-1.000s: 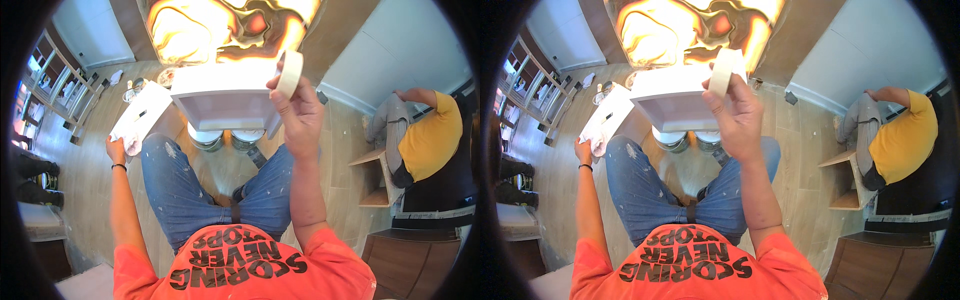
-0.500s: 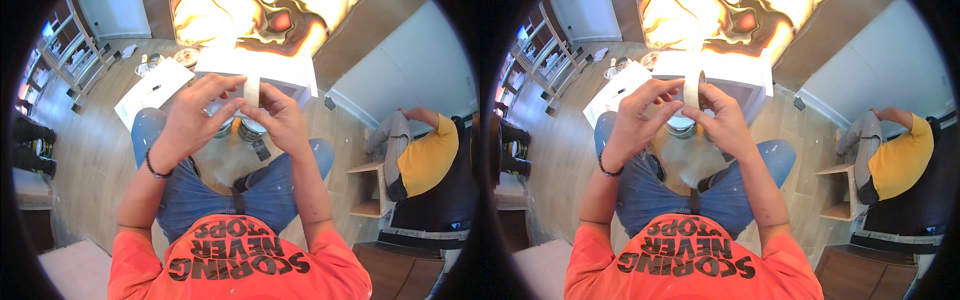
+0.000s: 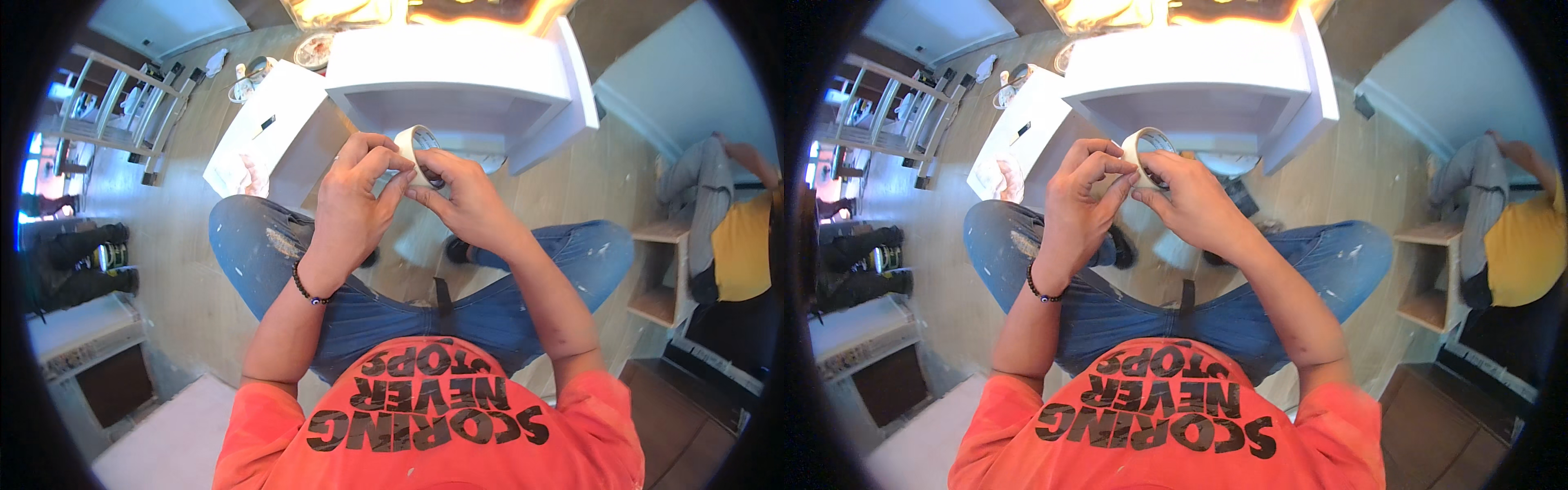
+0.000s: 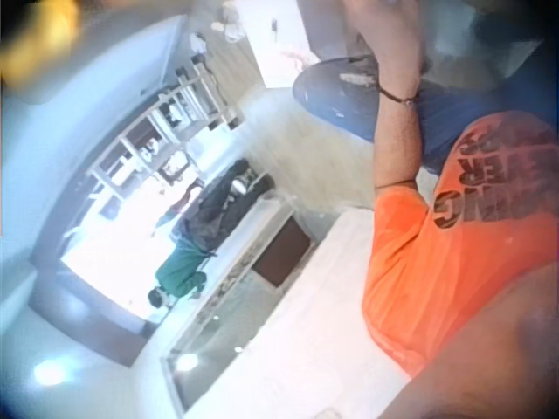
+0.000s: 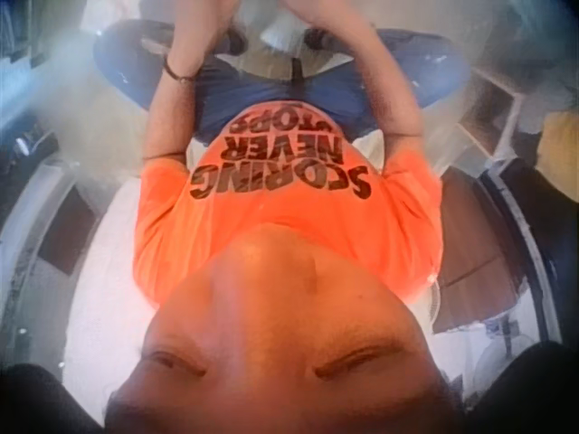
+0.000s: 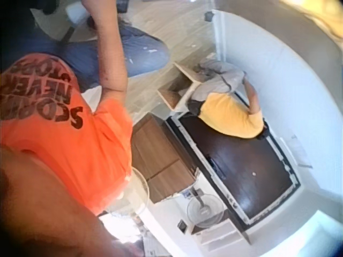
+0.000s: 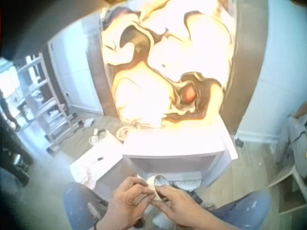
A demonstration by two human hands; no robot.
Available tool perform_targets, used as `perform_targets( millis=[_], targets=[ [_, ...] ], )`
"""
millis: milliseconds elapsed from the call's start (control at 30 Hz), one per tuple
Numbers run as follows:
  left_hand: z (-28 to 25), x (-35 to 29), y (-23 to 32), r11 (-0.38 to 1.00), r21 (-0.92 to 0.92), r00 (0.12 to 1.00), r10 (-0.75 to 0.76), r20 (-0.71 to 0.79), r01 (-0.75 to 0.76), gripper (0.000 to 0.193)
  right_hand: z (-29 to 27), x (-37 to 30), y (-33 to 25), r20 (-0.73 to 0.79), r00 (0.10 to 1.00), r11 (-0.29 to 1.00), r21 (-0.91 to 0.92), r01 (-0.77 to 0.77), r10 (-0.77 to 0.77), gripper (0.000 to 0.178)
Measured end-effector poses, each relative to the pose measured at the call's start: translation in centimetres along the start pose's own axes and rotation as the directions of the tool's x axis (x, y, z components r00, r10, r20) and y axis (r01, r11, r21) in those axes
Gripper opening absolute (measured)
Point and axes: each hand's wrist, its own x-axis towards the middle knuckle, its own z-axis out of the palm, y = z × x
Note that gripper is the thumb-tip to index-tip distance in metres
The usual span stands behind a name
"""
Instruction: The person sits on the floor and applies masking tape to the edges of a white cabinet. They repeatedly tear off pieces of tape and press them onto the cabinet's interior and exterior edges.
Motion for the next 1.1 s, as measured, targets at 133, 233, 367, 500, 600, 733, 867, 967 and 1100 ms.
perform_targets(
  millis=[133, 233, 367, 500, 600, 733, 867, 967, 1100],
  targets=[
    [1.0, -0.6, -2.1, 0.992, 0.124, 0.997, 0.028, 0.07, -0.037, 0.011, 1.4, 0.0, 2.3, 0.07, 0.994, 0.996, 0.013, -0.087, 0.085, 0.03],
    [1.9, -0.8, -3.1, 0.979, 0.201, 0.996, 0.024, 0.083, -0.041, 0.012, 1.8, 0.5, 3.9, 0.067, 0.985, 0.983, 0.089, -0.162, 0.157, 0.03],
    [3.0, -0.3, -3.8, 0.952, 0.295, 0.995, 0.052, 0.09, -0.076, 0.012, 2.7, 1.0, 6.5, 0.026, 0.984, 0.968, 0.172, -0.18, 0.178, 0.037],
    [3.8, -0.2, -3.4, 0.927, 0.372, 0.998, 0.038, 0.052, -0.055, 0.012, 2.3, 2.6, 8.2, 0.093, 0.948, 0.914, 0.252, -0.318, 0.304, 0.039],
    [3.6, 0.5, -4.6, 0.923, 0.382, 0.998, 0.056, -0.015, -0.046, 0.016, 2.7, 3.1, 8.9, -0.045, 0.971, 0.944, 0.251, -0.216, 0.234, 0.038],
    [3.7, 1.0, -4.4, 0.987, 0.062, 0.981, -0.137, -0.134, 0.146, 0.035, 2.8, 3.2, 7.8, -0.111, 0.949, 0.919, 0.307, -0.25, 0.295, 0.039],
    [4.6, 0.6, -5.2, 0.905, -0.252, 0.919, -0.379, -0.108, 0.344, 0.04, 2.9, 3.5, 9.0, -0.073, 0.952, 0.887, 0.39, -0.248, 0.298, 0.034],
    [5.4, -0.5, -5.8, 0.824, -0.354, 0.871, -0.489, -0.051, 0.442, 0.041, 2.4, 4.4, 8.9, -0.043, 0.956, 0.863, 0.442, -0.244, 0.292, 0.028],
    [4.1, 0.5, -5.9, 0.958, -0.042, 0.901, -0.283, -0.33, 0.285, 0.046, 2.1, 4.7, 8.5, -0.07, 0.957, 0.854, 0.474, -0.215, 0.28, 0.029]
  ],
)
